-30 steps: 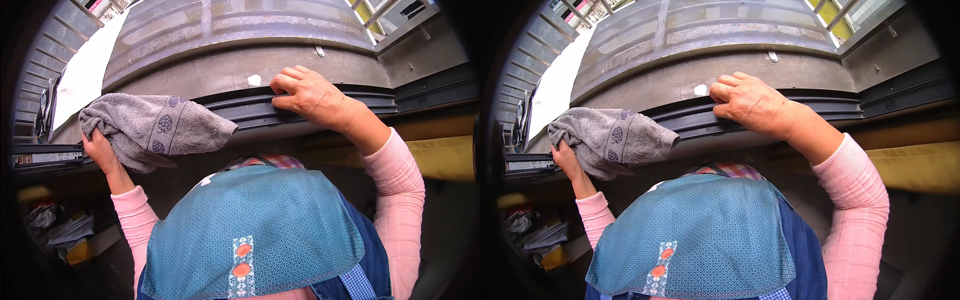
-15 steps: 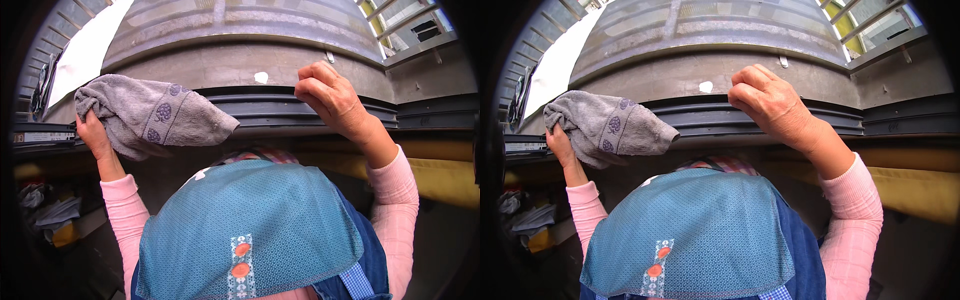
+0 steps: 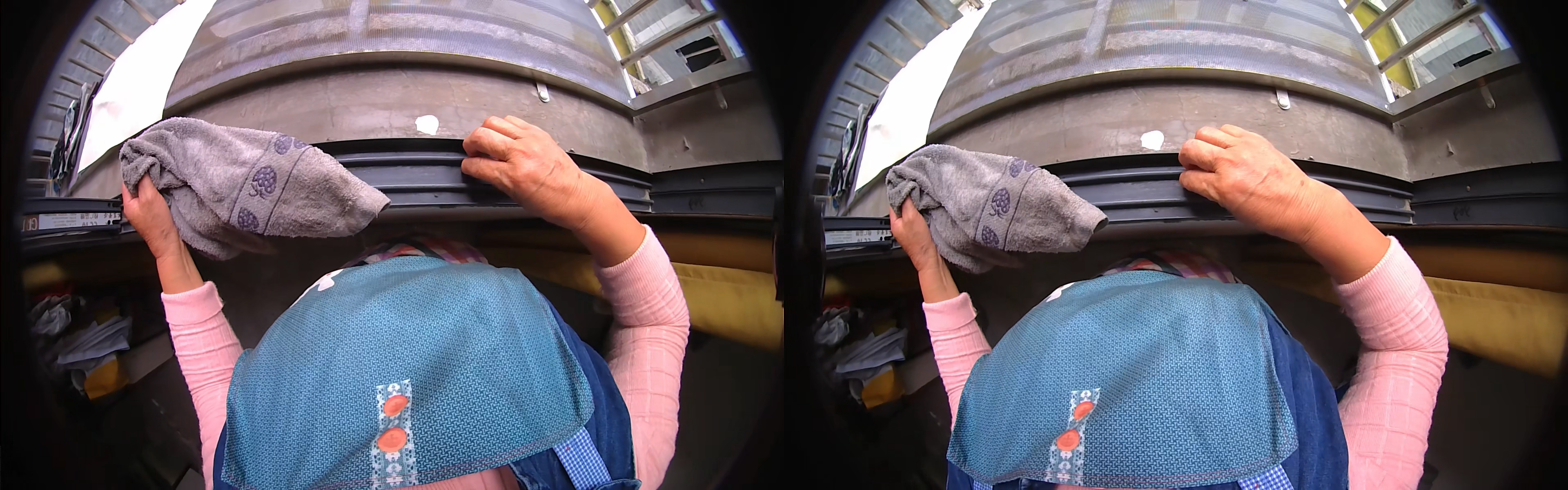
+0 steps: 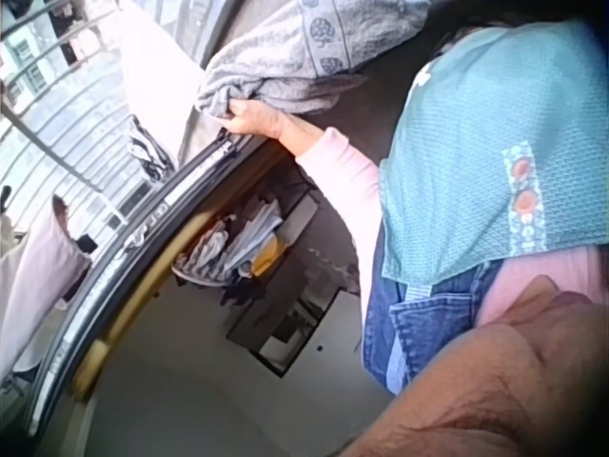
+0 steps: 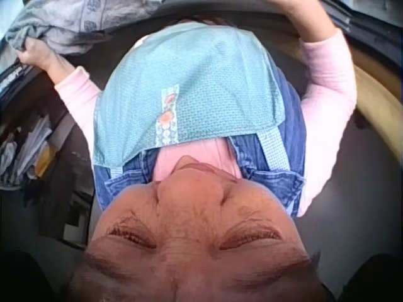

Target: The person wipes the window frame and sill with a gray cloth, moving along the horizontal track and corners. The person then closes the window at the end of the clip.

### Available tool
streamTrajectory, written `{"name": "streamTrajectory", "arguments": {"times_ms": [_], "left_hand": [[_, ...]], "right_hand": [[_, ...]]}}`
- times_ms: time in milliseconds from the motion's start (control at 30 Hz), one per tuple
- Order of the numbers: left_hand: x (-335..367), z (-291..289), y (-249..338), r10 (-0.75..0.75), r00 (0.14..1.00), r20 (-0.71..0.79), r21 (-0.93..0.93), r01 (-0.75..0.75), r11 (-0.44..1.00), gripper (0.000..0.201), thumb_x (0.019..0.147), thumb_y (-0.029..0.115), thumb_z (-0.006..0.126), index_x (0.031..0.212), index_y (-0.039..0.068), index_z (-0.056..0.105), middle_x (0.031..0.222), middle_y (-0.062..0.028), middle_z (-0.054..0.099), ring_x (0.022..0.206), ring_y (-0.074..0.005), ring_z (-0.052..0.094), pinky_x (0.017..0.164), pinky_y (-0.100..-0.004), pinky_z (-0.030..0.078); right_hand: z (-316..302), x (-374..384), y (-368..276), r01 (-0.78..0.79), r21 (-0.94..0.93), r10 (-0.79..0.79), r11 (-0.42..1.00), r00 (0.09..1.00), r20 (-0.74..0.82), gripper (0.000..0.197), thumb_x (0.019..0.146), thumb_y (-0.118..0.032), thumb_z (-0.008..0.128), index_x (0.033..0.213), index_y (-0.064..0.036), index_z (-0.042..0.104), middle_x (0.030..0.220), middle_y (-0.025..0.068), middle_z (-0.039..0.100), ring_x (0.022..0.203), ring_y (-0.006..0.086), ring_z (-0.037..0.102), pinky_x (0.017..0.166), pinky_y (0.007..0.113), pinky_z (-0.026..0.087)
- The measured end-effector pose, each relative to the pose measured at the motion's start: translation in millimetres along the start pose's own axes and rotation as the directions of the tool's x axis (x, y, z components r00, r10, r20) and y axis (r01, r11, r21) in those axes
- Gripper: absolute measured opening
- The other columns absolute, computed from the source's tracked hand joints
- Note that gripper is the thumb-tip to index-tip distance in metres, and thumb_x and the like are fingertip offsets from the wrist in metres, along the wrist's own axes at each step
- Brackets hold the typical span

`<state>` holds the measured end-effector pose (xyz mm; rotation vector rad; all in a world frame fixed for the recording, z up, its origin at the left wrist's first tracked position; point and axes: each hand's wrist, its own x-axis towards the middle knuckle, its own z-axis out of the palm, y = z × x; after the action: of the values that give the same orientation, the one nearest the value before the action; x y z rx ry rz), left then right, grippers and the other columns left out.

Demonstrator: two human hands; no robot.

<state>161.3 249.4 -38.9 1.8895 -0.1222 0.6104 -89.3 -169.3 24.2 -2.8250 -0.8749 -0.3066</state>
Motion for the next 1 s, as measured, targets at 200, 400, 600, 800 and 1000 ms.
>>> {"name": "streamTrajectory", "arguments": {"times_ms": [200,400,600,800,1000], "left_hand": [[1,0,1,-0.015,1.0,-0.013,0.002,0.015,1.0,0.031,0.093,0.018,0.057,0.115,-0.002,0.063,0.108,-0.0095,0.068,0.096,-0.018,0.062,0.087,-0.0299,0.046],[-1,1,4,-0.008,1.0,-0.021,-0.031,0.007,1.0,0.029,0.092,0.016,0.057,0.113,-0.003,0.063,0.106,-0.0091,0.068,0.095,-0.0168,0.061,0.086,-0.0293,0.047],[-1,3,5,-0.024,1.0,-0.01,-0.08,0.024,0.996,0.028,0.093,0.016,0.057,0.113,-0.003,0.064,0.106,-0.0089,0.068,0.094,-0.0169,0.061,0.086,-0.0291,0.046],[-2,1,4,0.003,1.0,-0.008,-0.037,-0.003,0.999,0.027,0.092,0.015,0.057,0.112,-0.002,0.064,0.104,-0.0089,0.069,0.093,-0.017,0.062,0.086,-0.0291,0.047],[-2,0,3,0.015,1.0,-0.003,-0.012,-0.015,1.0,0.03,0.093,0.017,0.055,0.115,-0.003,0.063,0.108,-0.01,0.068,0.096,-0.0183,0.061,0.087,-0.03,0.046]], "right_hand": [[4,3,-1,0.022,-0.096,-0.014,0.995,0.997,0.079,0.01,0.076,-0.012,0.058,0.083,-0.0061,0.059,0.093,0.0063,0.055,0.087,0.0232,0.055,0.078,0.034,0.048],[-7,9,-22,-0.048,0.116,0.057,0.992,0.996,-0.072,0.01,0.076,-0.011,0.059,0.086,-0.0062,0.058,0.093,0.0069,0.054,0.086,0.0235,0.054,0.076,0.034,0.049],[5,15,-22,0.088,0.107,-0.086,0.99,0.996,-0.019,0.015,0.077,-0.018,0.058,0.085,-0.0065,0.063,0.092,0.0049,0.055,0.088,0.021,0.054,0.077,0.032,0.046],[6,17,-20,0.178,0.021,-0.179,0.984,0.982,0.057,0.019,0.077,-0.019,0.059,0.089,-0.0066,0.066,0.094,0.0038,0.055,0.09,0.0194,0.053,0.078,0.031,0.045],[4,21,-15,0.222,0.021,-0.223,0.975,0.972,0.077,0.019,0.078,-0.019,0.057,0.091,-0.0072,0.065,0.094,0.0036,0.055,0.091,0.019,0.053,0.08,0.031,0.046]]}}
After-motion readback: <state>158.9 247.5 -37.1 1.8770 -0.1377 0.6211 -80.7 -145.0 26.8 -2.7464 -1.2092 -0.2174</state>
